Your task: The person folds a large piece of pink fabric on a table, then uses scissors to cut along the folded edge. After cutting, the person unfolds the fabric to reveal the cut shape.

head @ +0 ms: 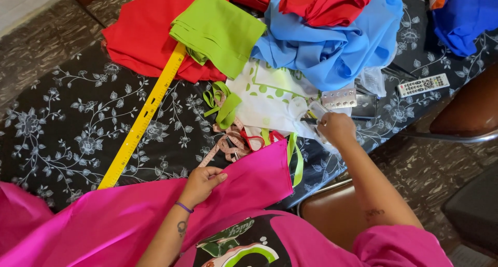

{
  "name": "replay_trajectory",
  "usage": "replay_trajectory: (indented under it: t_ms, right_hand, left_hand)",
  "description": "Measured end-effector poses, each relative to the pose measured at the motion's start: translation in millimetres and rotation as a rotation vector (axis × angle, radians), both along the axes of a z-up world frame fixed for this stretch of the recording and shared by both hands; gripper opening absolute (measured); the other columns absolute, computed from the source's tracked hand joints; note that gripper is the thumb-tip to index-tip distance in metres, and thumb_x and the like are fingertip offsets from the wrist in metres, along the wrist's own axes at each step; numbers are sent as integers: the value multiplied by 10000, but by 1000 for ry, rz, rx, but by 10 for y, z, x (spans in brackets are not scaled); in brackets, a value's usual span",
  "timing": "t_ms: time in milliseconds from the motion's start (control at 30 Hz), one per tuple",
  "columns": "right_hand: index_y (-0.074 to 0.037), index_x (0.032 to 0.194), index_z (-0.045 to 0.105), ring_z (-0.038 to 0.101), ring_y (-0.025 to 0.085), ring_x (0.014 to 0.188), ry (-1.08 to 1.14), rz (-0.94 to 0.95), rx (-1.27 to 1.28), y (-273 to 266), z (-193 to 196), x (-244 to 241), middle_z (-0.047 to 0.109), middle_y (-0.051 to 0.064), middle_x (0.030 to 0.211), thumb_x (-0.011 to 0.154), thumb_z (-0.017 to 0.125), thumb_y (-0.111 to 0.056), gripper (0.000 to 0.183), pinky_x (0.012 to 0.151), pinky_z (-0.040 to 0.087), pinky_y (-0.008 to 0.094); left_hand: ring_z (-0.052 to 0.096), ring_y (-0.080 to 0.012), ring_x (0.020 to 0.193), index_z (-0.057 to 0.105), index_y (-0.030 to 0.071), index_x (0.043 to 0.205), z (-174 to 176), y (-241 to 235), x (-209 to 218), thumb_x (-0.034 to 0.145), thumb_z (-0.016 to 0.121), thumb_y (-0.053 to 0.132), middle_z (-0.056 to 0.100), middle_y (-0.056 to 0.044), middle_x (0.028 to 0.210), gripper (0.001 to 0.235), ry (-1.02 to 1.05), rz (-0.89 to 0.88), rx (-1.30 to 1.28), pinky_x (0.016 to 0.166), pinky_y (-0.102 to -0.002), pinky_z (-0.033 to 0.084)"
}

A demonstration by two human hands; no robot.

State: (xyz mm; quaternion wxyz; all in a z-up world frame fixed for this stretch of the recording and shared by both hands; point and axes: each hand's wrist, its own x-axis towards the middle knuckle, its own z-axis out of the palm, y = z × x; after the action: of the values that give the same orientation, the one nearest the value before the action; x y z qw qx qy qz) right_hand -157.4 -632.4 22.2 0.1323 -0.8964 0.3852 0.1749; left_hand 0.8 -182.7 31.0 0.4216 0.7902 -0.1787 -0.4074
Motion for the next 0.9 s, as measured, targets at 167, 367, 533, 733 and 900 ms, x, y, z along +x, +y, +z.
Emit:
replay_trajectory:
  t_ms: [167, 367, 533, 733, 900]
  right_hand:
    - [-205, 1069, 861, 787, 455, 997, -113, -16, -51, -277, 111, -20, 834, 144, 949, 941, 732, -409, 272, 887, 631, 548]
    - [-309, 1064, 851, 801, 393, 941, -133, -35, -217, -631, 82, 57, 822, 65, 942, 979, 692, -397, 201, 862, 638, 508]
    - [-349, 1148, 849, 808, 328, 875, -142, 48, -343, -683, -100, 12, 801, 35, 919, 967, 750, -344, 206, 787, 663, 474]
    - [-288, 1057, 883, 829, 330, 940, 169, 187, -188, -353, -590, -148, 837, 78, 933, 930, 682, -256, 240, 812, 670, 470]
    - [-137, 976, 880, 819, 370, 884, 155, 229, -141, -177, -651, -146, 812, 160, 878, 921, 730, -165, 162, 762, 660, 497]
  left_hand:
    - [737, -110, 783, 919, 127, 989, 96, -38, -1, 925, 836, 261, 847, -61, 739, 170, 6, -7, 14, 758, -315, 597]
    - [745, -108, 758, 923, 138, 989, 70, -70, 21, 934, 827, 264, 843, -47, 718, 168, 36, -13, 31, 752, -303, 595]
    - [739, -110, 754, 924, 134, 996, 106, -76, 10, 936, 826, 253, 835, -51, 698, 165, 44, -12, 30, 758, -298, 597]
    - [756, -121, 783, 922, 129, 994, 101, -46, 15, 937, 825, 260, 850, -75, 732, 172, 36, -13, 22, 772, -316, 603]
    - [750, -126, 776, 920, 121, 991, 109, -55, 10, 934, 831, 254, 849, -78, 735, 170, 25, -8, 7, 769, -325, 601]
